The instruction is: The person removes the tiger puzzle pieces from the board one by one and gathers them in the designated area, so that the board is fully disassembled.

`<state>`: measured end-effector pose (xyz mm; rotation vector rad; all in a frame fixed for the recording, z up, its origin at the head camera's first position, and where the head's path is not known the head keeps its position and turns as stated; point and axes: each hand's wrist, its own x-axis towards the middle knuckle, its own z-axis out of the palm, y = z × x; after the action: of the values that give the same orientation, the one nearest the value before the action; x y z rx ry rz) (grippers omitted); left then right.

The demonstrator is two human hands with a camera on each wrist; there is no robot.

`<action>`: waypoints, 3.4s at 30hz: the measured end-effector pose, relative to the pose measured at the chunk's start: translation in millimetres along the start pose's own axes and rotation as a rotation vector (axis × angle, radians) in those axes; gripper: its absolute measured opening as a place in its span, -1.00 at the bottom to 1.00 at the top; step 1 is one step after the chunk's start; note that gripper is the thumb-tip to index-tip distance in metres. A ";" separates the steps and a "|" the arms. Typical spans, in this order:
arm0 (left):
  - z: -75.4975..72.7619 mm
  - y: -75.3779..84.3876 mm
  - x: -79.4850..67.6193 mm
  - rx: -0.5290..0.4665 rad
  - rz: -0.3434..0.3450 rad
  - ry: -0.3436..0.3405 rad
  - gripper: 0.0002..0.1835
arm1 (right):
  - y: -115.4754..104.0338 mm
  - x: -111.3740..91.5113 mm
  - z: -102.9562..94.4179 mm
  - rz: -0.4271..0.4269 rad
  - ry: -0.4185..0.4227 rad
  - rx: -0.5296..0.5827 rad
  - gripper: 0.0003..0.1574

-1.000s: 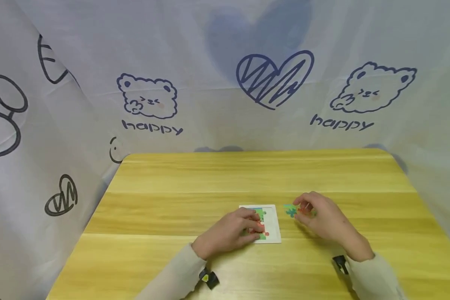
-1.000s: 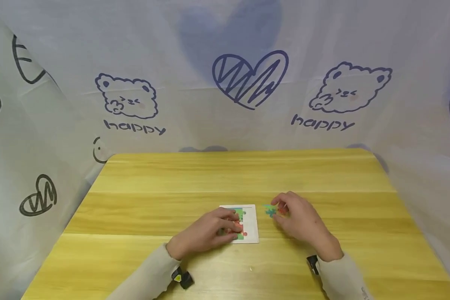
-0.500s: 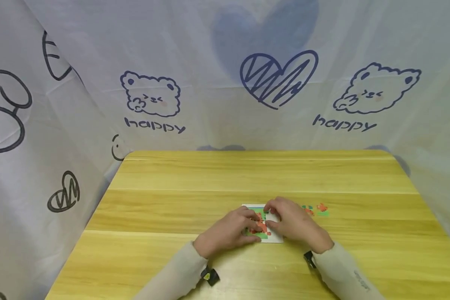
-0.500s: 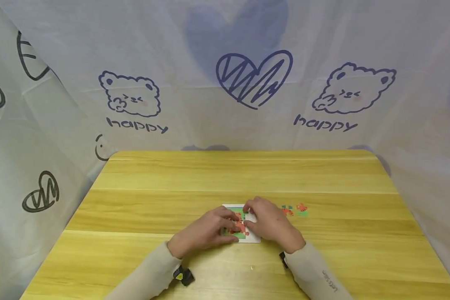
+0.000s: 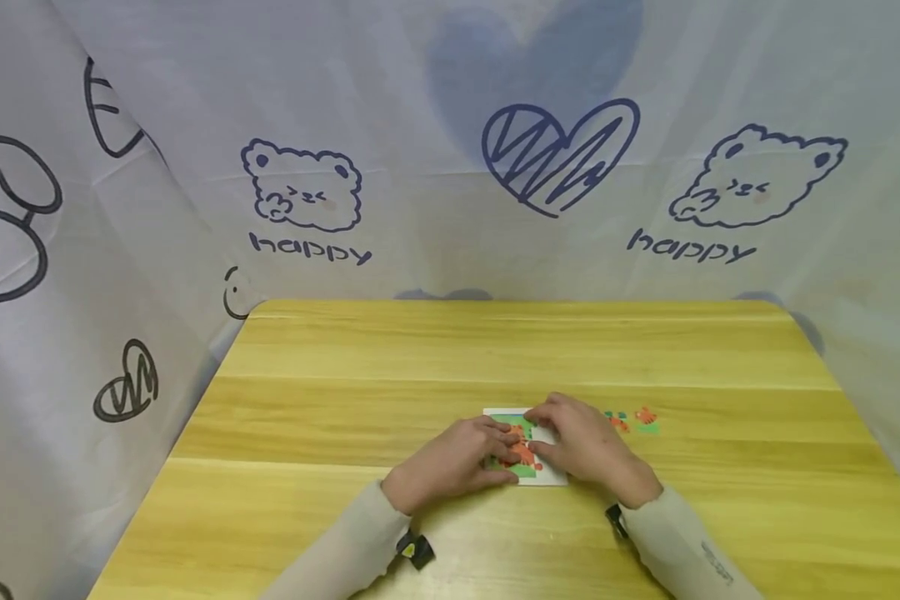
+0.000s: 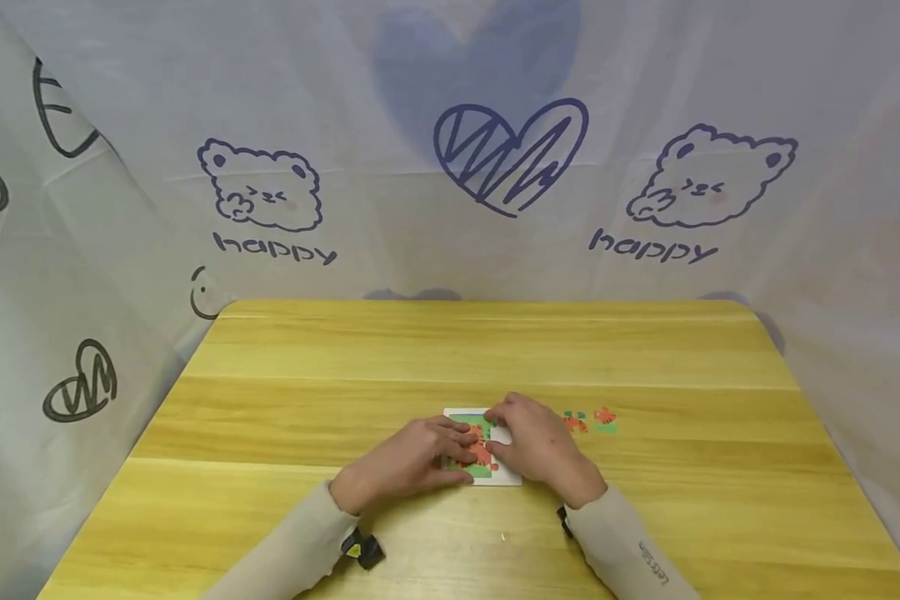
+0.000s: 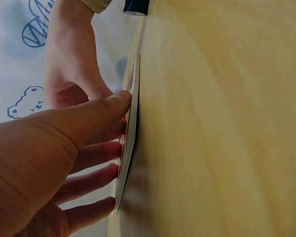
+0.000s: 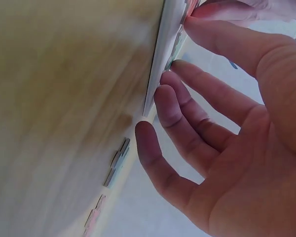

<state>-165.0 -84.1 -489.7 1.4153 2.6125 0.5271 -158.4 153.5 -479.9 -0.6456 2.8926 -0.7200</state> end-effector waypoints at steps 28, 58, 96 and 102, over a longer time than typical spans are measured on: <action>1.9 0.3 -0.5 -0.074 -0.012 0.029 -0.70 | 18.8 18.0 -8.8 -0.063 -0.177 0.269 -0.60; 2.4 1.7 2.2 -0.010 0.018 0.014 -0.69 | 19.4 3.4 -13.8 0.028 0.023 0.390 -0.86; 3.0 8.0 -9.7 0.024 0.014 0.094 -0.82 | 115.3 -87.3 -61.1 0.161 0.292 0.289 -0.79; 5.2 9.3 -8.5 0.034 0.012 0.112 -0.83 | 129.4 -90.7 -64.6 0.237 0.246 0.312 -0.77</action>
<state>-151.6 -85.3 -491.6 1.4522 2.7134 0.5824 -137.3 322.8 -484.3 -0.1857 2.8976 -1.2534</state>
